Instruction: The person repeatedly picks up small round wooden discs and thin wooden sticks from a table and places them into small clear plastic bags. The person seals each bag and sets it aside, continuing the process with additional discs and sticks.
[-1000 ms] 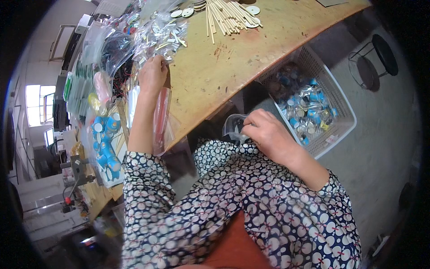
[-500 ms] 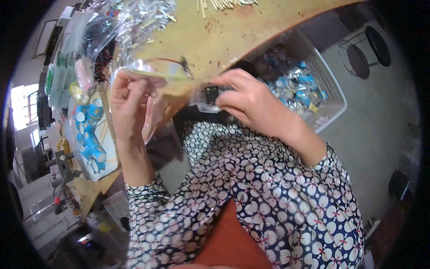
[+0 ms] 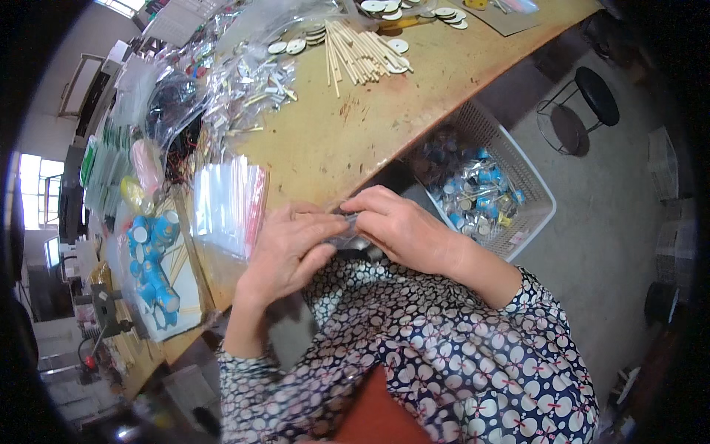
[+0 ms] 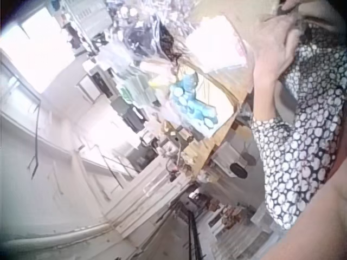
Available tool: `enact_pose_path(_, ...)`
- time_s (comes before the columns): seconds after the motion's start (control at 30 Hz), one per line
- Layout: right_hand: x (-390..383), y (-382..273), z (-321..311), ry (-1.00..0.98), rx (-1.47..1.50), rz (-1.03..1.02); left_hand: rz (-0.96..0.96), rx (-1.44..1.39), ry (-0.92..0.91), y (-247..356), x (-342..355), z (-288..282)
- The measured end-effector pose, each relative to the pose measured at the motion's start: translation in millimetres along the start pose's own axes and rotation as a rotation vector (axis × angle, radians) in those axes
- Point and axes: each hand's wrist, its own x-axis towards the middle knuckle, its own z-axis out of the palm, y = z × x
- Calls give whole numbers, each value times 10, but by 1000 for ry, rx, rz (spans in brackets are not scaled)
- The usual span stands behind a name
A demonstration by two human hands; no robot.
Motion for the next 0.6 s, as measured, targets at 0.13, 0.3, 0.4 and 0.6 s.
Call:
enact_pose_path(0.13, -85, 1, -25, -61, 16, 30, -91, 84, -420, -57, 28, 62)
enact_pose_path(0.3, -318, 113, -119, 12, -15, 97, -246, -192, -301, -251, 632, -309)
enact_pose_path(0.4, -443, 211, -120, 71, -2, 121, -224, 148, -27, -1009, 1161, -358)
enact_pose_path(0.6, -510, 208, -161, 143, 48, 174, -216, 465, 161, -2668, 1905, -353)
